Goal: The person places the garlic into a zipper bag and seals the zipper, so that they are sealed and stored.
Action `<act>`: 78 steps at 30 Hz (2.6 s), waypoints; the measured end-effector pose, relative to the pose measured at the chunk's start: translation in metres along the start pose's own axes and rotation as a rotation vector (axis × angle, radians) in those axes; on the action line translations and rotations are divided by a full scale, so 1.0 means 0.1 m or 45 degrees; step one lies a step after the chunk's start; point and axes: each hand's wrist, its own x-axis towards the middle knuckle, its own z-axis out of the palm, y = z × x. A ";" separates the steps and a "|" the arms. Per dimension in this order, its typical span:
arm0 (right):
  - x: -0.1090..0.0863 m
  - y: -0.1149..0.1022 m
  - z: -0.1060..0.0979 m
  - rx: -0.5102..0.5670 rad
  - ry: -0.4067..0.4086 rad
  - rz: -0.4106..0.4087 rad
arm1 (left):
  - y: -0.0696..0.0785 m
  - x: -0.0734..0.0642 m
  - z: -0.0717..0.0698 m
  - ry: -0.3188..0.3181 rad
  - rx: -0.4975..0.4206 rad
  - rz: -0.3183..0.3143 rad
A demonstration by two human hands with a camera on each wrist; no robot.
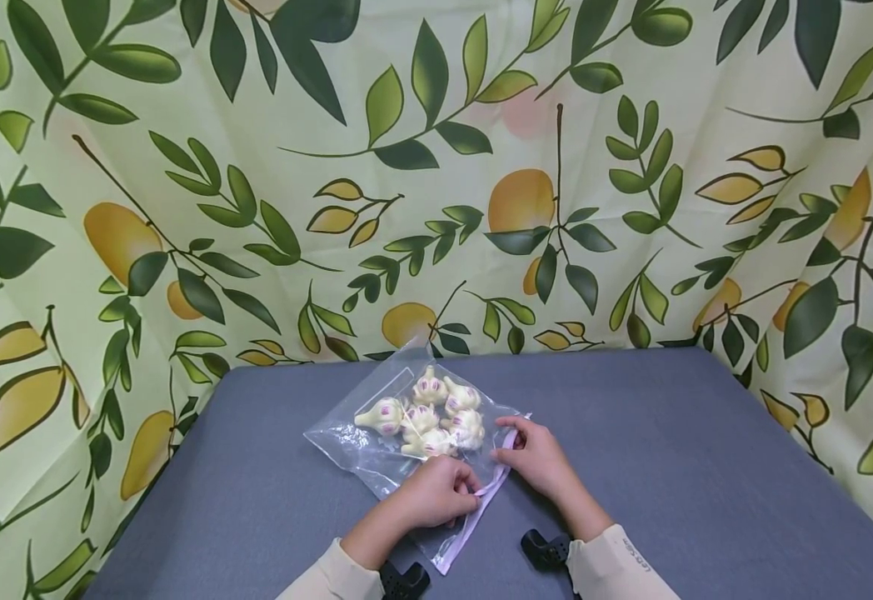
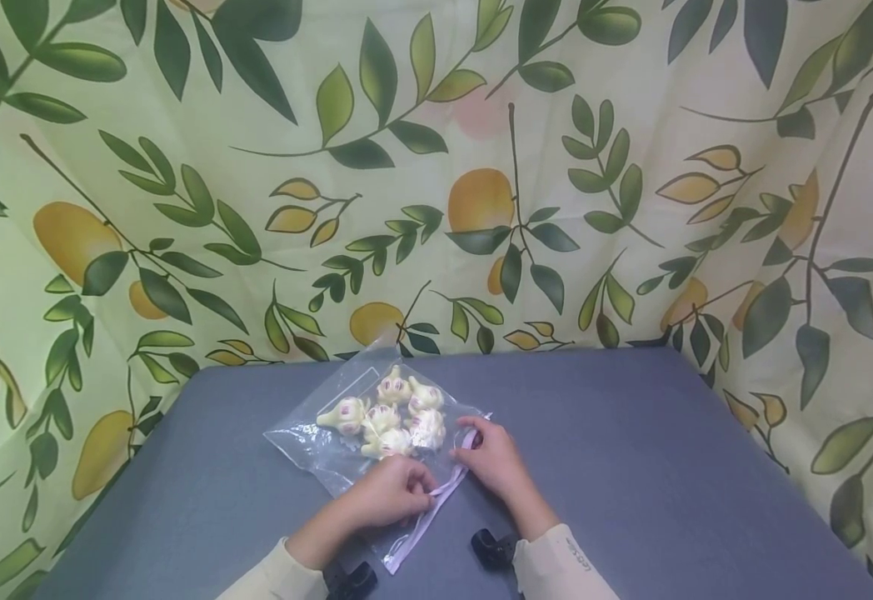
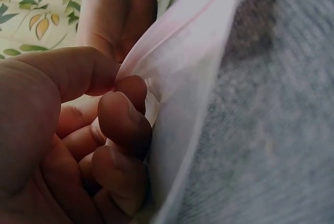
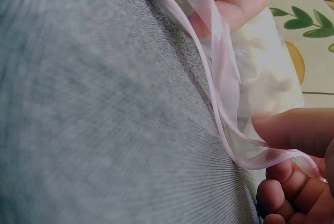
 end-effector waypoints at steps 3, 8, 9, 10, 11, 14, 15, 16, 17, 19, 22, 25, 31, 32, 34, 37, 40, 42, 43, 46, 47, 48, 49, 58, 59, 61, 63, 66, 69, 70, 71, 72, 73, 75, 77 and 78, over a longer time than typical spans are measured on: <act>-0.01 0.00 -0.01 -0.016 -0.003 -0.009 | -0.01 0.01 -0.01 -0.031 -0.029 -0.011; -0.01 0.01 -0.03 -0.033 -0.007 -0.028 | -0.02 0.02 -0.02 -0.063 -0.121 -0.058; -0.01 0.01 -0.03 -0.042 -0.008 -0.028 | -0.03 0.02 -0.02 -0.065 -0.147 -0.074; -0.01 0.01 -0.03 -0.052 -0.006 -0.032 | -0.04 0.03 -0.02 -0.068 -0.177 -0.088; 0.00 0.01 -0.03 -0.061 -0.006 -0.033 | -0.05 0.03 -0.02 -0.070 -0.208 -0.101; 0.00 0.00 -0.04 -0.081 0.000 -0.042 | -0.08 0.05 -0.02 -0.054 -0.317 -0.156; 0.00 0.00 -0.04 -0.091 0.005 -0.053 | -0.09 0.06 -0.02 -0.045 -0.356 -0.179; 0.00 0.00 -0.04 -0.098 0.007 -0.056 | -0.10 0.06 -0.03 -0.038 -0.396 -0.202; 0.01 0.00 -0.04 -0.102 0.009 -0.056 | -0.10 0.07 -0.04 -0.027 -0.432 -0.229; 0.02 0.00 -0.04 -0.114 0.010 -0.053 | -0.10 0.08 -0.05 -0.012 -0.503 -0.281; 0.04 0.00 -0.05 -0.129 0.004 -0.028 | -0.10 0.09 -0.08 -0.005 -0.581 -0.324; 0.05 -0.01 -0.06 -0.134 0.002 -0.007 | -0.10 0.09 -0.10 -0.004 -0.638 -0.345; 0.04 0.03 -0.07 -0.092 0.030 -0.007 | -0.09 0.08 -0.08 0.038 -0.616 -0.347; 0.05 0.05 -0.07 -0.071 0.040 -0.003 | -0.09 0.07 -0.07 0.044 -0.588 -0.339; 0.06 0.07 -0.08 -0.008 0.068 0.008 | -0.08 0.07 -0.05 0.045 -0.511 -0.313; 0.07 0.10 -0.11 0.126 0.115 0.040 | -0.05 0.07 -0.02 0.027 -0.402 -0.253; 0.09 0.12 -0.16 0.262 0.157 0.072 | 0.01 0.07 0.01 0.004 -0.353 -0.211; 0.10 0.14 -0.18 0.327 0.190 0.101 | 0.07 0.07 0.04 -0.013 -0.351 -0.200; 0.10 0.15 -0.19 0.362 0.207 0.115 | 0.10 0.08 0.06 -0.024 -0.358 -0.200; 0.12 0.18 -0.20 0.451 0.240 0.151 | 0.19 0.07 0.12 -0.058 -0.387 -0.208; 0.12 0.18 -0.21 0.479 0.247 0.171 | 0.22 0.07 0.14 -0.072 -0.398 -0.215; 0.12 0.19 -0.21 0.504 0.249 0.184 | 0.24 0.06 0.15 -0.087 -0.407 -0.217; 0.12 0.19 -0.20 0.533 0.245 0.195 | 0.26 0.05 0.16 -0.096 -0.412 -0.221; 0.13 0.21 -0.20 0.673 0.236 0.216 | 0.49 0.25 -0.11 -0.092 -0.264 -0.061; 0.13 0.21 -0.20 0.687 0.236 0.217 | 0.54 0.31 -0.17 -0.067 -0.229 -0.034; 0.14 0.21 -0.22 0.714 0.230 0.225 | 0.61 0.43 -0.26 0.005 -0.142 0.010; 0.15 0.22 -0.22 0.744 0.224 0.236 | 0.66 0.58 -0.32 0.080 -0.046 0.046; 0.15 0.23 -0.22 0.768 0.204 0.241 | 0.68 0.80 -0.34 0.173 0.142 0.074; 0.14 0.24 -0.19 0.777 0.183 0.224 | 0.66 1.02 -0.34 0.205 0.322 0.080; 0.14 0.24 -0.19 0.777 0.174 0.215 | 0.65 1.08 -0.34 0.201 0.371 0.072; 0.13 0.24 -0.18 0.777 0.166 0.206 | 0.64 1.13 -0.34 0.193 0.416 0.059; 0.12 0.23 -0.18 0.779 0.159 0.198 | 0.63 1.18 -0.33 0.178 0.447 0.047; 0.12 0.23 -0.17 0.773 0.154 0.188 | 0.62 1.23 -0.33 0.150 0.466 0.036; 0.11 0.22 -0.15 0.782 0.145 0.170 | 0.61 1.31 -0.32 0.088 0.505 0.019; 0.10 0.21 -0.13 0.789 0.145 0.162 | 0.60 1.38 -0.31 0.032 0.522 0.009; 0.09 0.21 -0.12 0.790 0.145 0.162 | 0.59 1.41 -0.29 0.003 0.527 0.008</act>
